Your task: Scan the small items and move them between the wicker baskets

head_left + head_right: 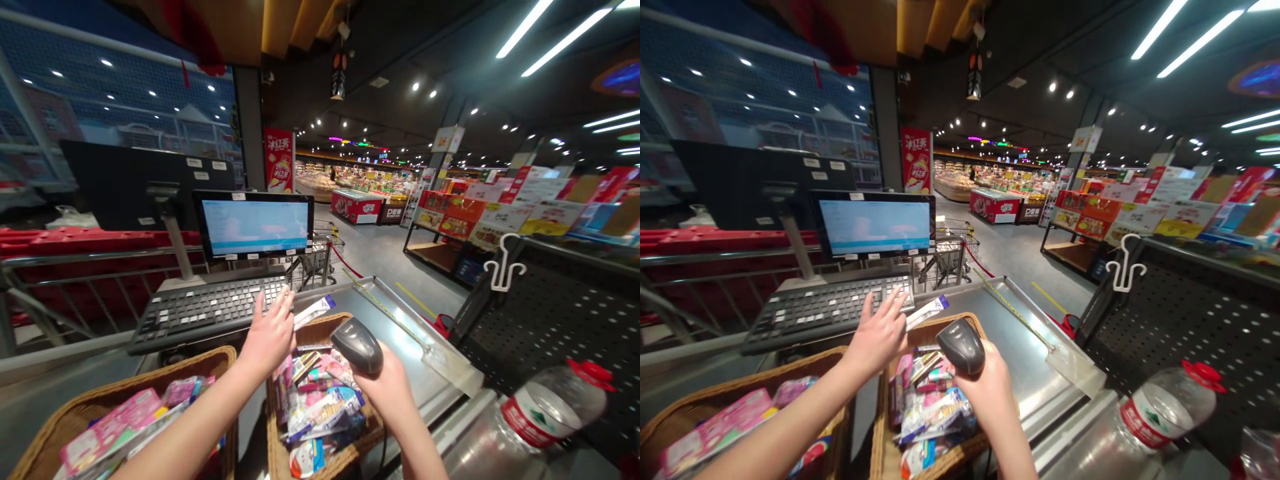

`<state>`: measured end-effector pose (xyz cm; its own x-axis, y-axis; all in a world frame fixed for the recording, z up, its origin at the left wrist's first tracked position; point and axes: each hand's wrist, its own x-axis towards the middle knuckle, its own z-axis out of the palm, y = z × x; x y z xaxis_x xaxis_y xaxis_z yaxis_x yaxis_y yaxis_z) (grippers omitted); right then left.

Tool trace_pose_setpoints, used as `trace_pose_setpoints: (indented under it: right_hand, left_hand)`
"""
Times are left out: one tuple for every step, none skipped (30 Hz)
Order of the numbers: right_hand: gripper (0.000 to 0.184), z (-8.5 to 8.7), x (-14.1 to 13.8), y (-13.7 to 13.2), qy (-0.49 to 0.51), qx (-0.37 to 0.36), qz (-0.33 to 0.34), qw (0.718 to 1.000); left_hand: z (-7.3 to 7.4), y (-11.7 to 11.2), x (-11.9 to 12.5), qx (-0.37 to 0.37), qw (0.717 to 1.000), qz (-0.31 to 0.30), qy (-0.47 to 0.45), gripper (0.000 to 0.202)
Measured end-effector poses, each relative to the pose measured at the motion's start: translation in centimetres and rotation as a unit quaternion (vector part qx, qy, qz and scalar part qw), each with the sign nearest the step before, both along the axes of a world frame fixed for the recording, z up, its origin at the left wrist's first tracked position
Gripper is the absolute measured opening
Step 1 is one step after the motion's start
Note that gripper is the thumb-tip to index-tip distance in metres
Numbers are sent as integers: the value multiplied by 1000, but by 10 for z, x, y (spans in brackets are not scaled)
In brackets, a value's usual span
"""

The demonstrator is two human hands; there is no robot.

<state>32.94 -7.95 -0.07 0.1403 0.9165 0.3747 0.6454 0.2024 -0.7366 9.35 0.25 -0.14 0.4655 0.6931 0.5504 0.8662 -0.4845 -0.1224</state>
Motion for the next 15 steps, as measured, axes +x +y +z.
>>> trace_pose_setpoints:
  right_hand:
    - [29, 1, -5, 0, -5, 9, 7, 1000]
    - [32, 2, -9, 1, -9, 18, 17, 1000]
    - [35, 3, -14, 1, -12, 27, 28, 999]
    - [37, 5, -19, 1, -14, 33, 39, 999]
    - [39, 6, -24, 1, -15, 36, 49, 998]
    - [41, 8, -28, 1, -15, 38, 55, 998]
    - [43, 10, -32, 1, -13, 40, 59, 997]
    - [44, 11, -36, 1, -10, 42, 61, 997]
    - [42, 13, -40, 1, -9, 42, 63, 997]
    - [39, 14, -44, 1, -10, 40, 63, 997]
    - [35, 15, -48, 1, -12, 38, 62, 997]
    - [33, 15, -51, 1, -16, 36, 62, 997]
    - [33, 16, -55, 1, -20, 34, 65, 997]
    - [32, 17, -59, 1, -24, 31, 67, 997]
    - [33, 18, -63, 1, -27, 28, 69, 997]
  left_hand:
    - [4, -2, -4, 2, 1000, 8, 1, 11]
    - [7, -4, -8, 1, 1000, 17, 2, 11]
    - [10, -6, -11, 1, 1000, 24, 2, 11]
    - [13, -8, -15, 0, 1000, 30, 1, 12]
    - [15, -10, -19, 0, 999, 34, -1, 12]
    - [17, -11, -23, 1, 999, 37, -5, 13]
    - [18, -12, -27, 4, 999, 40, -7, 13]
    - [19, -13, -32, 8, 999, 44, -8, 14]
    - [20, -14, -36, 15, 999, 49, -8, 15]
    - [21, -16, -41, 22, 998, 55, -6, 16]
    - [23, -17, -45, 29, 998, 61, -4, 16]
    - [24, -18, -50, 35, 997, 69, -2, 16]
    - [26, -20, -54, 38, 996, 77, 1, 16]
    - [27, -21, -58, 39, 996, 85, 3, 16]
    - [29, -23, -62, 38, 995, 93, 5, 16]
